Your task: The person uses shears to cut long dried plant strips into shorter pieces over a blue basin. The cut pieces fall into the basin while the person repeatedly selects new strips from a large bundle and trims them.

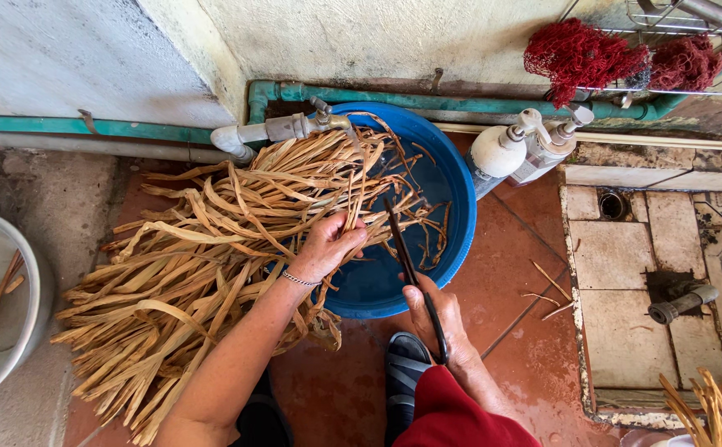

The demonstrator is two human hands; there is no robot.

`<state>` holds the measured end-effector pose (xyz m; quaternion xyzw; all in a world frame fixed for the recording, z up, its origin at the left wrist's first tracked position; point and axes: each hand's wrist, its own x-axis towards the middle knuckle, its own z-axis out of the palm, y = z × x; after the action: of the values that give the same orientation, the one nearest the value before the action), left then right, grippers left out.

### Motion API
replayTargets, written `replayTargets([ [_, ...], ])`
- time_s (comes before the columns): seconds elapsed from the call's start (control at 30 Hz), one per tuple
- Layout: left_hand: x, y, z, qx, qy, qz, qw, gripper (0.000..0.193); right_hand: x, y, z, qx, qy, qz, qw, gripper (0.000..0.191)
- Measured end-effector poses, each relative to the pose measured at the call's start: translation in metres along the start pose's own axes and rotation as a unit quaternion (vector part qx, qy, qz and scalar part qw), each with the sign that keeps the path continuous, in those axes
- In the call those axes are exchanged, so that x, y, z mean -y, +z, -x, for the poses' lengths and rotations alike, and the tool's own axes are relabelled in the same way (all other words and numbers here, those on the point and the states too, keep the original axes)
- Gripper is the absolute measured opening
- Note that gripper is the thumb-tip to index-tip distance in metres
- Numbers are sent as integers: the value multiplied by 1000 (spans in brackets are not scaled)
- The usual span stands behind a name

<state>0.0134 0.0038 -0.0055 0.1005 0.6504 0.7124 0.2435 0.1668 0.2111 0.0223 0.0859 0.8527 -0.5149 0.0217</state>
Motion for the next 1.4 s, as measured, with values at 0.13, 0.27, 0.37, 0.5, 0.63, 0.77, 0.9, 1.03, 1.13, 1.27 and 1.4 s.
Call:
replayTargets([
  [0.13, -8, -2, 2, -15, -19, -48, 999, 30, 3, -5, 1, -20, 31, -135, 990, 57],
  [0.27, -8, -6, -1, -54, -12, -38, 998, 31, 4, -14, 8, -24, 39, -213, 976, 74],
  [0.37, -4, -10, -6, -75, -16, 62, 995, 22, 3, -15, 9, -6, 7, -237, 971, 84],
  [0.5, 1, -15, -4, -83, 42, 124, 988, 13, -2, -10, 8, 28, 27, -229, 973, 89],
  [0.63, 1, -17, -2, -104, 54, 155, 981, 15, -6, -6, 8, 60, 31, -226, 972, 89],
  [0.77, -3, -16, 1, -76, 34, 151, 985, 18, -5, -3, 3, 74, 22, -210, 975, 88],
  [0.9, -6, -9, 1, -34, -3, 117, 993, 20, -1, 1, -1, 65, 43, -217, 973, 85],
  [1.03, -7, -3, 0, -39, -12, 94, 995, 20, 3, 6, 0, 43, 102, -243, 964, 74],
  [1.13, -7, -4, -4, -63, -20, 27, 997, 21, 5, 6, 0, 5, 111, -265, 958, 69],
  [1.27, 1, -8, -19, -115, 35, -190, 974, 37, 4, -9, 2, -67, 102, -260, 958, 70],
  [1.4, 22, -11, -40, -109, 200, -498, 836, 62, 4, -14, 2, -92, 111, -300, 943, 72],
])
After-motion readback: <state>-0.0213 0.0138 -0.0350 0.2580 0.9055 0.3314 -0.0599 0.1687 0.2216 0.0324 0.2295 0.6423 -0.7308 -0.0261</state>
